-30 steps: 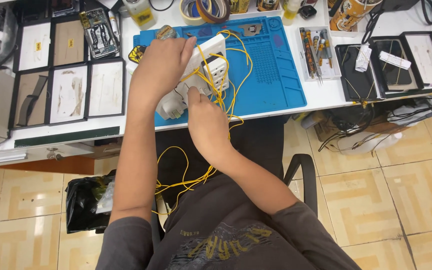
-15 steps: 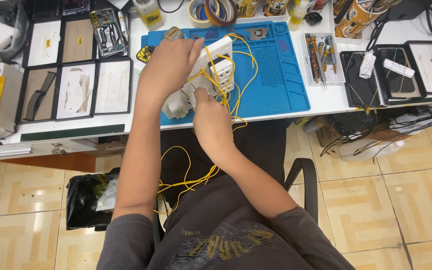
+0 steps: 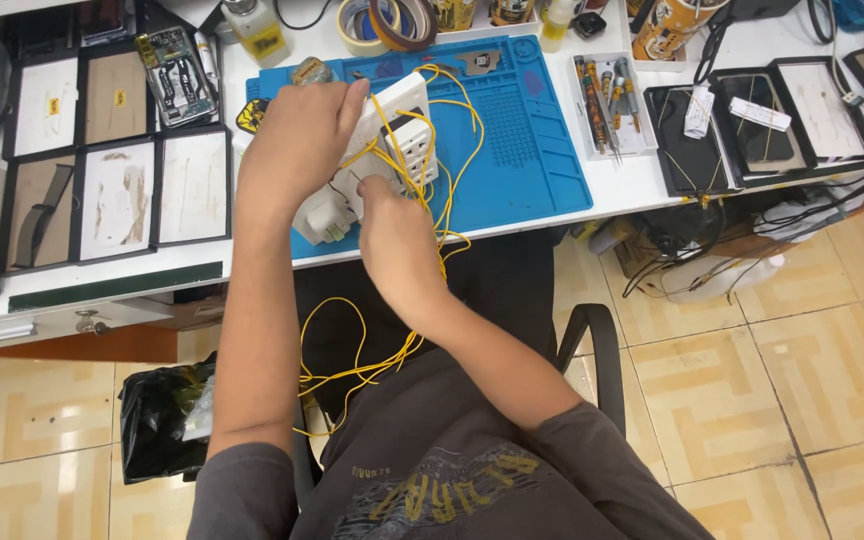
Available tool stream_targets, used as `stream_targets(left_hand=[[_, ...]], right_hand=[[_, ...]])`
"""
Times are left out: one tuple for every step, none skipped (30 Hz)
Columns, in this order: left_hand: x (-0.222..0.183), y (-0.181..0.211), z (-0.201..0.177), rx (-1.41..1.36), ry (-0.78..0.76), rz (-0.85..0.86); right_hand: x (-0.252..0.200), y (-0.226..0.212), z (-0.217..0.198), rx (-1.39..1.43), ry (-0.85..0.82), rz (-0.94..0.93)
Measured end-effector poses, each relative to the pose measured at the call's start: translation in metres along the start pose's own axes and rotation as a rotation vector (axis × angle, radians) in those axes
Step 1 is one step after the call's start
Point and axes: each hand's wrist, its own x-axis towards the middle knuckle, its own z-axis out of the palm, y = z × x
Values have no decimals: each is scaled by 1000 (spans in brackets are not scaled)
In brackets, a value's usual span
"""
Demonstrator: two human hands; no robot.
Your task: Connect wires to a breadboard and test a small electronic device
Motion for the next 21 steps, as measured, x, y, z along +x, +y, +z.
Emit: stream_targets(left_hand=[[0, 1, -1, 8, 0, -8], [-1, 2, -3, 17, -1, -16], [-1, 4, -4, 17, -2, -14], [-2, 6, -5, 9, 1, -16], [-4, 7, -6, 2, 3, -19], [-4, 7, -6, 4, -1, -19], [-3, 7, -6, 7, -1, -19], [-3, 7, -6, 10, -1, -19], [-3, 8, -8, 9, 0, -20], [-3, 9, -9, -2, -9, -23], [-5, 10, -10, -11, -19, -27], [-4, 11, -9, -11, -21, -29], [-4, 11, -8, -13, -16, -39], [-4, 11, -8, -14, -12, -49], [-3, 9, -6, -13, -8, -59], [-2, 7, -4, -2, 6, -32], [-3, 4, -1, 11, 18, -10], [-4, 5, -2, 13, 19, -23], [-4, 6, -3, -24, 12, -4], [-3, 8, -5, -62, 4, 15], [-5, 8, -3, -58, 3, 9]], right_hand=[[-7, 2, 13, 25, 95, -17], [-13, 3, 26, 50, 191, -35], [-15, 9, 35, 50, 192, -33], [-18, 14, 45, 45, 239, -77], [-21, 18, 56, 43, 285, -121], [-18, 18, 48, 45, 285, -118], [-14, 19, 39, 35, 232, -98], [-9, 19, 31, 26, 180, -78], [-2, 22, 20, 25, 179, -79], [5, 24, 9, 42, 115, -86], [12, 26, -1, 61, 49, -91], [13, 24, -10, 62, 47, -91], [17, 22, -18, 55, 4, -106], [20, 20, -26, 48, -38, -120], [18, 17, -24, 49, -46, -128], [15, 14, -22, -11, -51, -102], [11, 11, -18, -69, -59, -76], [6, 7, -10, -66, -70, -84], [1, 3, -3, -110, -46, -59], [-4, 0, 5, -153, -20, -35], [-3, 1, 13, -148, -25, -38]])
